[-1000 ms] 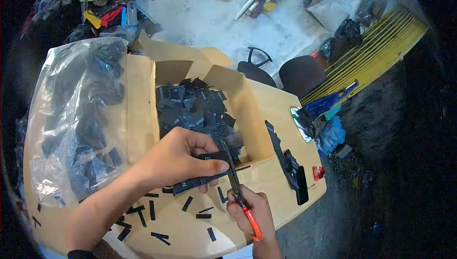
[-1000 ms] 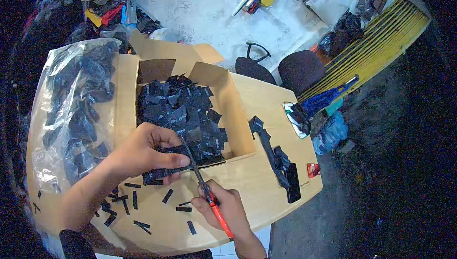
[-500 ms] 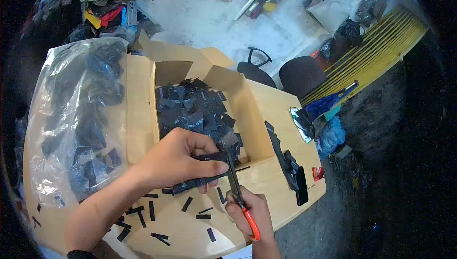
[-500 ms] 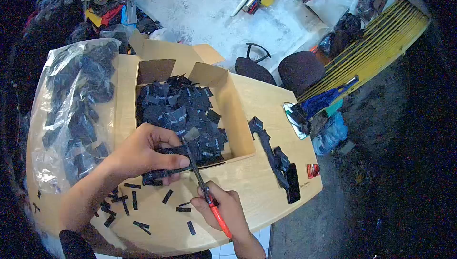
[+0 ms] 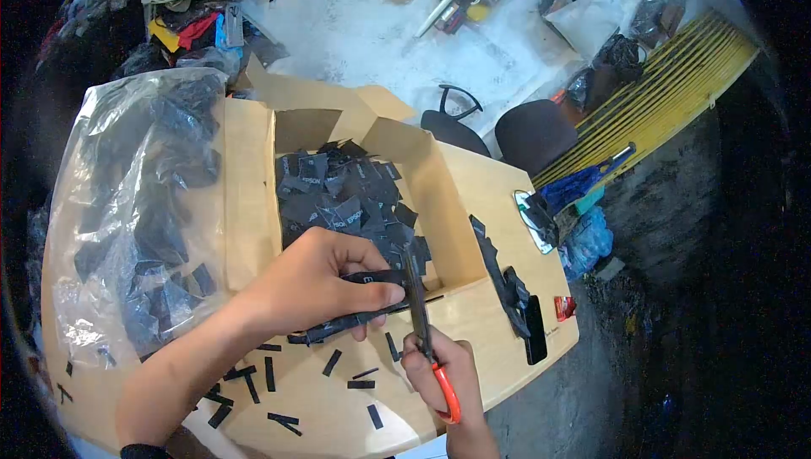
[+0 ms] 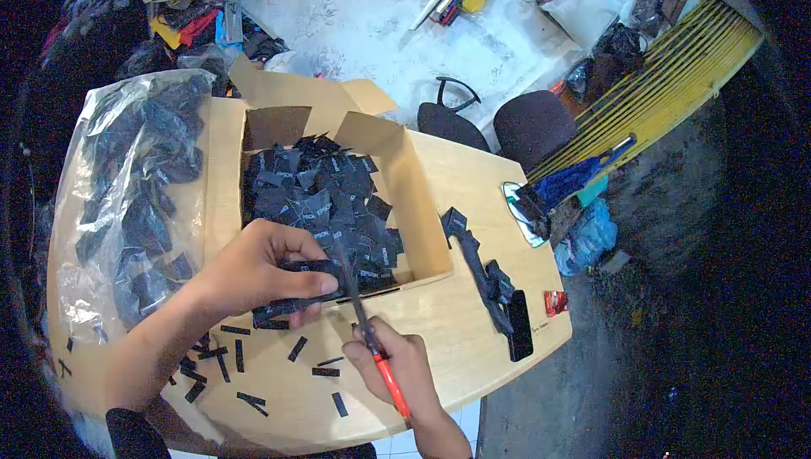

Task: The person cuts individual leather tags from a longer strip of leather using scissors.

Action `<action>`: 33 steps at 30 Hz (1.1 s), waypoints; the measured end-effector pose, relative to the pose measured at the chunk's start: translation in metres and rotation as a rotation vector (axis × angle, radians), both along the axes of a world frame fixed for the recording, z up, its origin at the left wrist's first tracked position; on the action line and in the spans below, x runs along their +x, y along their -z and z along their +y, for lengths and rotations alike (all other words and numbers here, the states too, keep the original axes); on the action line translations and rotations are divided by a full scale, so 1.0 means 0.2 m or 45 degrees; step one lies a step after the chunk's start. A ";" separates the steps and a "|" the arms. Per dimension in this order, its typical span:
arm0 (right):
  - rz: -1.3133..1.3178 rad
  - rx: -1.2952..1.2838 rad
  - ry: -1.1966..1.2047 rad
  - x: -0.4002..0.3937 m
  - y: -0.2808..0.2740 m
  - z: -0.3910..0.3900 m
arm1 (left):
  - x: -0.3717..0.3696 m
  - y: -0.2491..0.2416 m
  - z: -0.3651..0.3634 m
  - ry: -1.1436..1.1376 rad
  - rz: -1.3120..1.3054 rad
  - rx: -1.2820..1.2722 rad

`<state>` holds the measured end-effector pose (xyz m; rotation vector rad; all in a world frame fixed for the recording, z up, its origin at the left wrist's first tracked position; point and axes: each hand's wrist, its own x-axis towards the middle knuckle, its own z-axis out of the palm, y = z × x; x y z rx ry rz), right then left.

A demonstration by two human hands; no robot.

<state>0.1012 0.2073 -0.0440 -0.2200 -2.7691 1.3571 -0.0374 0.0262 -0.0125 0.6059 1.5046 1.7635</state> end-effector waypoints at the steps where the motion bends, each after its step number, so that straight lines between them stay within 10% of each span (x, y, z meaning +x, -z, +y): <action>1: 0.011 -0.145 0.013 0.00 0.03 0.03 | 0.00 0.00 0.00 0.002 0.001 0.002; 7: 0.213 -0.919 -0.078 -0.04 -0.11 0.04 | 0.05 0.01 0.02 -0.004 0.181 0.022; 17: 0.367 -0.531 0.045 -0.10 -0.33 -0.11 | 0.16 -0.08 0.03 -0.033 0.767 0.110; 33: 0.699 -0.324 0.163 -0.17 -0.27 0.03 | 0.06 -0.01 0.03 -0.023 -0.006 -0.030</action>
